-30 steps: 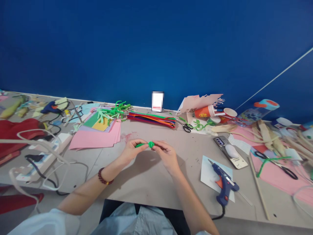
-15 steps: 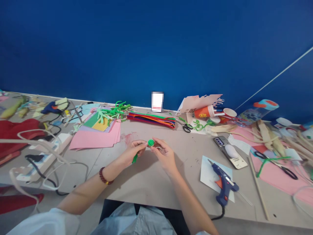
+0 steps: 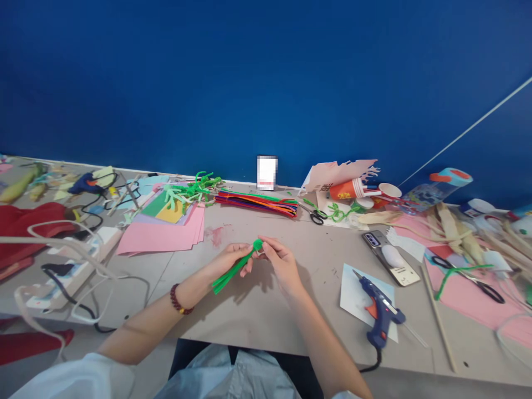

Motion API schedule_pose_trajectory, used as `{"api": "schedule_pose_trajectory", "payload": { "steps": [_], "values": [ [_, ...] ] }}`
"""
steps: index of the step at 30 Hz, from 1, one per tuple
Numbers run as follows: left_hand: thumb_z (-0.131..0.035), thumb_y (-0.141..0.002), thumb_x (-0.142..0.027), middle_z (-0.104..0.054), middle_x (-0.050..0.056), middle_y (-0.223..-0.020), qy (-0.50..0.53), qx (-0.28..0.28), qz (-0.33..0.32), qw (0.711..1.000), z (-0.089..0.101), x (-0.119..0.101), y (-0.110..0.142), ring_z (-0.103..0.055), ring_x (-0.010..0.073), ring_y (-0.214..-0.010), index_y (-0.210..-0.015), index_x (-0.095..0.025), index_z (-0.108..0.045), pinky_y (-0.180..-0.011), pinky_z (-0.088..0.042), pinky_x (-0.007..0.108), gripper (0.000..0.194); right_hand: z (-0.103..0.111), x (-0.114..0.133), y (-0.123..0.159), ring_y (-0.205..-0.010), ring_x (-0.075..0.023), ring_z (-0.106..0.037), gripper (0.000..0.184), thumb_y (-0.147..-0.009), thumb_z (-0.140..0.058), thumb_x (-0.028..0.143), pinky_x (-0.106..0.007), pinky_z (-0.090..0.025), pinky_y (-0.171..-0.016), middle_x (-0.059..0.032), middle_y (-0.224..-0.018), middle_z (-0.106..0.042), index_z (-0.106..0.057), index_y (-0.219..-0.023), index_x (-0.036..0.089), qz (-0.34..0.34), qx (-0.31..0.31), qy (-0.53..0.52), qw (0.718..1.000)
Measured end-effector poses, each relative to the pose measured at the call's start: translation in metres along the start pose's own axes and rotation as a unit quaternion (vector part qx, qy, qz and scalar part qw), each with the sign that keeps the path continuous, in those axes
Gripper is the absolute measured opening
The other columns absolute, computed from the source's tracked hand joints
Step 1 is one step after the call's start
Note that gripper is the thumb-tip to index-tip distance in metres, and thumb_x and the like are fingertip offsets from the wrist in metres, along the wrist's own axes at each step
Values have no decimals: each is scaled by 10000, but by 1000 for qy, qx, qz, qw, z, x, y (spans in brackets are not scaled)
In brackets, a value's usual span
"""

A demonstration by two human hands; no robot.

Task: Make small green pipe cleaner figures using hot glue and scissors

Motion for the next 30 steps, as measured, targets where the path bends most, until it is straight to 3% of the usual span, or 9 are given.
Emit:
{"api": "schedule_pose_trajectory", "payload": {
  "steps": [9,16,22,27,30],
  "values": [
    [-636,-729,-457,-579,6,-507,42,-2,-16,999,-6,-1,2,-487,63,-398,-722,-110,-601,-445,-362,179,348,-3,-7,0,-632,-136,-589,268,-714,-680,374,-294,-487,-641,-10,-728,-636,-708,-931,220,-31,9,3,999],
    [-587,-786,-402,-565,7,-554,66,9,-39,997,-6,-2,3,-470,56,-423,-643,-115,-547,-464,-357,184,323,-4,-11,0,-682,-161,-593,368,-704,-688,395,-317,-471,-676,-21,-721,-642,-673,-1009,189,-52,11,-61,997],
    [-590,-783,-419,-591,15,-560,67,4,-36,997,-8,-4,4,-491,63,-420,-715,-112,-564,-475,-381,186,315,-14,-10,2,-554,-149,-578,239,-723,-672,399,-324,-458,-656,0,-585,-607,-678,-793,171,-56,58,-40,996],
    [-574,-773,-478,-631,39,-615,4,-7,-15,1000,-10,1,5,-563,106,-510,-757,-116,-583,-539,-432,221,362,-18,-11,4,-452,-110,-504,218,-730,-670,383,-274,-426,-536,34,-507,-549,-649,-671,174,-74,70,-60,993],
    [-577,-776,-456,-620,33,-640,-113,-40,-85,989,-6,-12,7,-566,114,-600,-722,-113,-602,-590,-426,224,349,-11,-13,1,-534,-97,-519,197,-668,-730,350,-239,-421,-550,20,-620,-618,-689,-740,171,-83,34,-80,993]
  ]
}}
Point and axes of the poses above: each hand's wrist, its own y-axis away from the middle knuckle, its own z-axis out of the back of the hand, x = y × z, the point moved 7 cm from there along -y, towards the middle knuckle
